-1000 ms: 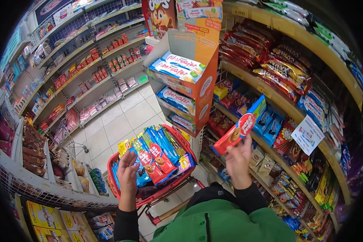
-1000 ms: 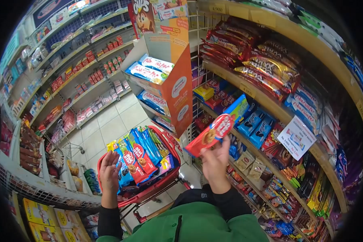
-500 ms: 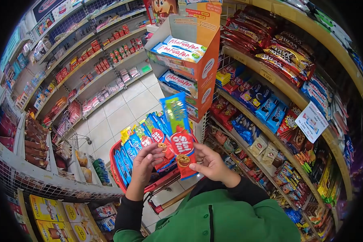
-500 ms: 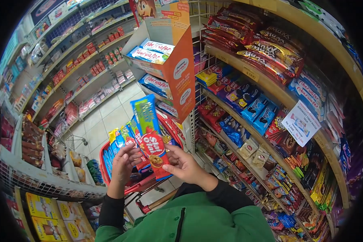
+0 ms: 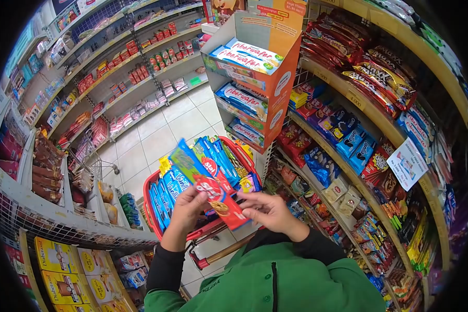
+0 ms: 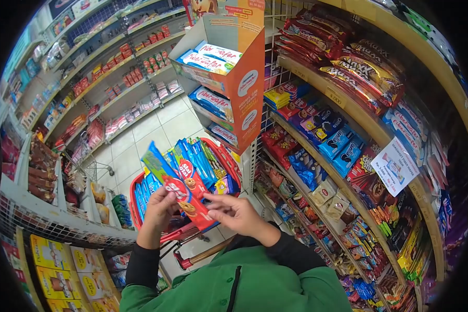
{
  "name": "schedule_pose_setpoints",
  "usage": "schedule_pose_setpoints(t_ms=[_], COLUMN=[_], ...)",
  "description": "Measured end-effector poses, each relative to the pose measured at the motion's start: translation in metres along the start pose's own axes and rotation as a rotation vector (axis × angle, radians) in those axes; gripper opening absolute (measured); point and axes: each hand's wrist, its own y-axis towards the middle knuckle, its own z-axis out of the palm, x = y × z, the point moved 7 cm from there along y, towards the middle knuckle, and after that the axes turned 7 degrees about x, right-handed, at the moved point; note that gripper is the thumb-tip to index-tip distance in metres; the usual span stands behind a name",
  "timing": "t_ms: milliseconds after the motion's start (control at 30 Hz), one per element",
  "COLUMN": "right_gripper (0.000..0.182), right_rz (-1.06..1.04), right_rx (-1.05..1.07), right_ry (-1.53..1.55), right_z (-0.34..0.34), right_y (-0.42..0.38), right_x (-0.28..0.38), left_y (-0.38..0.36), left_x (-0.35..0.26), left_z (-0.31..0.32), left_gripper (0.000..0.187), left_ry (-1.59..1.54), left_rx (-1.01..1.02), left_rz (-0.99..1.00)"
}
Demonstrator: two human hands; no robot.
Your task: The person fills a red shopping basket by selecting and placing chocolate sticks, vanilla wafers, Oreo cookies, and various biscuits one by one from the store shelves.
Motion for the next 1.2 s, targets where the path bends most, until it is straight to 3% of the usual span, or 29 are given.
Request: schedule_pose_setpoints(t_ms=[100,233,567,767,800,900,933,1067,1200], right_gripper=[0.033,0.031,0.026,0.025,0.025,0.026,0.026,0.026,0.026], right_rz=[-0.024,-0.032,-0.128,-0.128,-0.129,-0.116,-0.112,-0.103,-0.115], right_rx=[-0.126,-0.272,-0.46,-0.505,-0.513,-0.543,-0.56,-0.613,-0.667], right_ry=[0.032,0.027,0.005,0.013,0.013,-0.006,-0.006,-0.012,-0.016], right_z=[-0.021,-0.049,-0.089,-0.099,-0.102,-0.111,-0.114,-0.124,-0.136], right_y=[-0.003,-0.01,-0.02,-0.028,-0.029,-0.035,-0.038,-0.044,-0.048], right_x=[0.005,0.008,0.013,0.013,0.013,0.011,0.011,0.011,0.013], left_y=[-0.001,-0.004,0.009,0.022,0.025,0.025,0.025,0.025,0.011], left_x=[-0.023,-0.028,0.004,0.019,0.023,0.017,0.015,0.018,-0.018], left_z=[-0.027,-0.087,-0.087,-0.07,-0.075,-0.071,-0.066,-0.072,-0.056], left_gripper=[0.023,0.019,0.017,0.017,0.029,0.044,0.057,0.064,0.075], left_ry=[0.014,0.019,0.26,0.322,0.371,0.452,0.429,0.637,0.75], left_rx=[-0.119,-0.422,-0.403,-0.353,-0.337,-0.381,-0.375,-0.305,-0.518], left_rz=[0.118,0.164,-0.097,-0.132,-0.174,0.007,-0.011,0.044,0.226])
